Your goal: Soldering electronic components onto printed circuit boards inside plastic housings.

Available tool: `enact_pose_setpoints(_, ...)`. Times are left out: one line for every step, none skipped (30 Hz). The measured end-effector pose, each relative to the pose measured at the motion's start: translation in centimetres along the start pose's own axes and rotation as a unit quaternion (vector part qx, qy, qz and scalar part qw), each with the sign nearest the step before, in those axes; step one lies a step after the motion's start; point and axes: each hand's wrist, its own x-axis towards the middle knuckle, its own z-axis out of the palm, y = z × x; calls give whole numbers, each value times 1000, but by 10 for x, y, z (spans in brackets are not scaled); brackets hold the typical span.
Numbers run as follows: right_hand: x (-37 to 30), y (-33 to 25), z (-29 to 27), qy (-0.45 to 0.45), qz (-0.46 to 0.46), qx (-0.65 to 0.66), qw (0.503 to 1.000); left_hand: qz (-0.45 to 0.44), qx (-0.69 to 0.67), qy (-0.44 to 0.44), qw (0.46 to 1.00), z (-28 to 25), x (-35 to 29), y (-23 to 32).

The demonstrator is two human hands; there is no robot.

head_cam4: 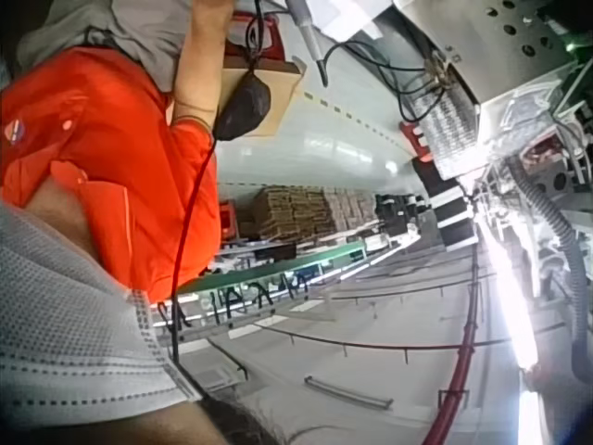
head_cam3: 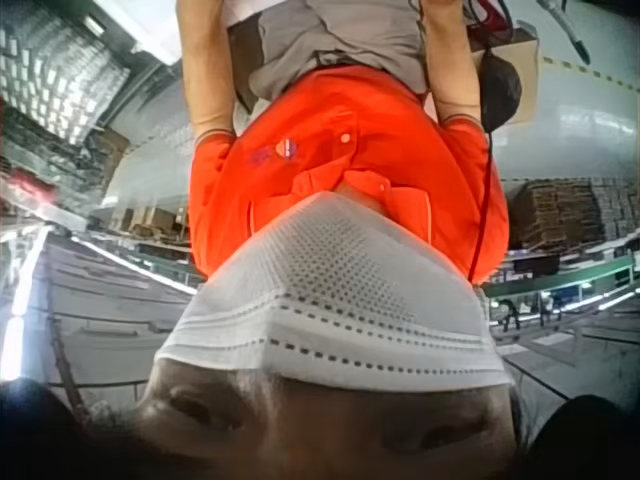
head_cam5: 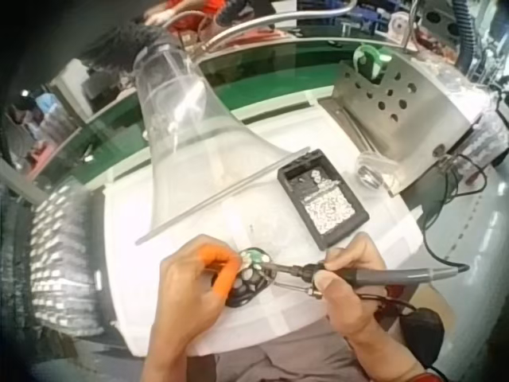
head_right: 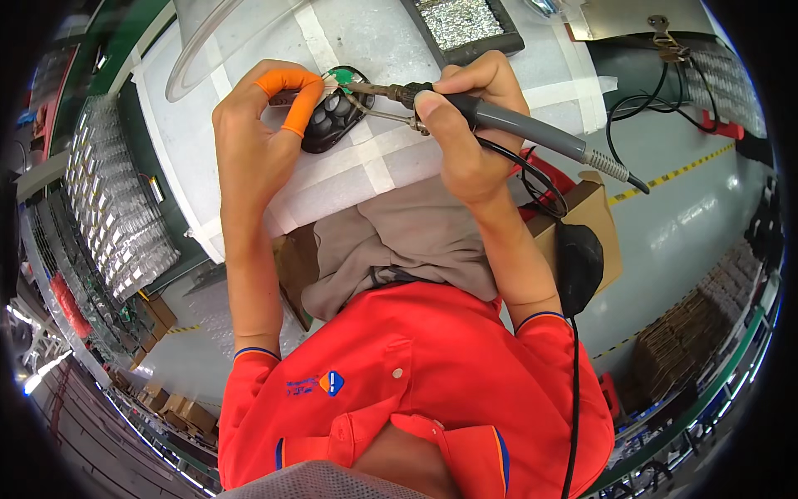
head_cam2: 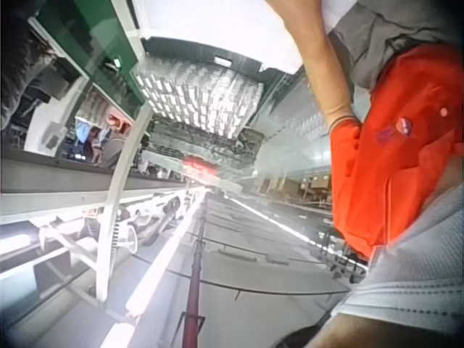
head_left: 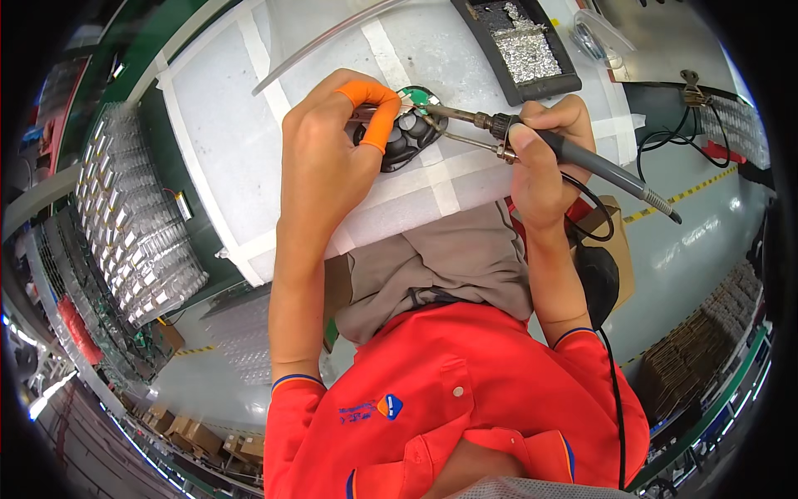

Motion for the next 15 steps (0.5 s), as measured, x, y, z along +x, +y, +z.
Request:
enact_pose_setpoints(2, 1, -1, -12, -23, 14, 1000, 7, 5, 2, 1000, 0, 0, 0)
enact_pose_setpoints(3, 2, -1, -23, -56, 34, 998, 14, 10, 4, 1000, 0, 0, -1)
enact_pose_setpoints(2, -1, -1, -25, -47, 26, 998, 14, 7, 5, 1000, 0, -1, 0)
enact_pose_setpoints(-1, -1, 0, 3, -33, 10, 999, 10, 19, 2, 1000, -1, 0, -1)
enact_pose_setpoints(-2, -2, 0, 34, -10, -9, 999, 6, 32, -3, 999, -1, 0, 0)
enact_pose_setpoints(-2, -2, 0, 31, -19, -6, 999, 5, 31, -3, 999, -1, 0, 0)
enact_pose_setpoints(-1, -1, 0, 31, -28, -8, 999, 25, 21, 2, 999, -1, 2, 1)
enact_pose_setpoints(-1, 0, -1, 34, -30, -13, 999, 46, 11, 6, 999, -1, 3, 2)
enact_pose_setpoints(0, 1, -1, 30, -39, -9, 999, 46, 12, 8, 999, -4, 4, 4)
enact_pose_setpoints(0, 2, -2, 25, -41, 22, 999, 40, 39, -23, 998, -8, 6, 5)
enact_pose_setpoints(0, 2, -2, 18, -48, 59, 997, 29, 71, -57, 995, -11, 7, 7)
enact_pose_setpoints(0, 2, -2, 15, -42, 55, 997, 32, 67, -51, 996, -15, 9, 9)
enact_pose_setpoints(0, 2, -3, 18, -38, 26, 999, 58, 101, -81, 990, -18, 12, 10)
enact_pose_setpoints(0, 1, -2, 24, -30, -4, 999, 83, 135, -110, 981, -21, 14, 11)
enact_pose_setpoints(0, 1, -2, 18, -34, -2, 999, 82, 136, -107, 982, -22, 16, 12)
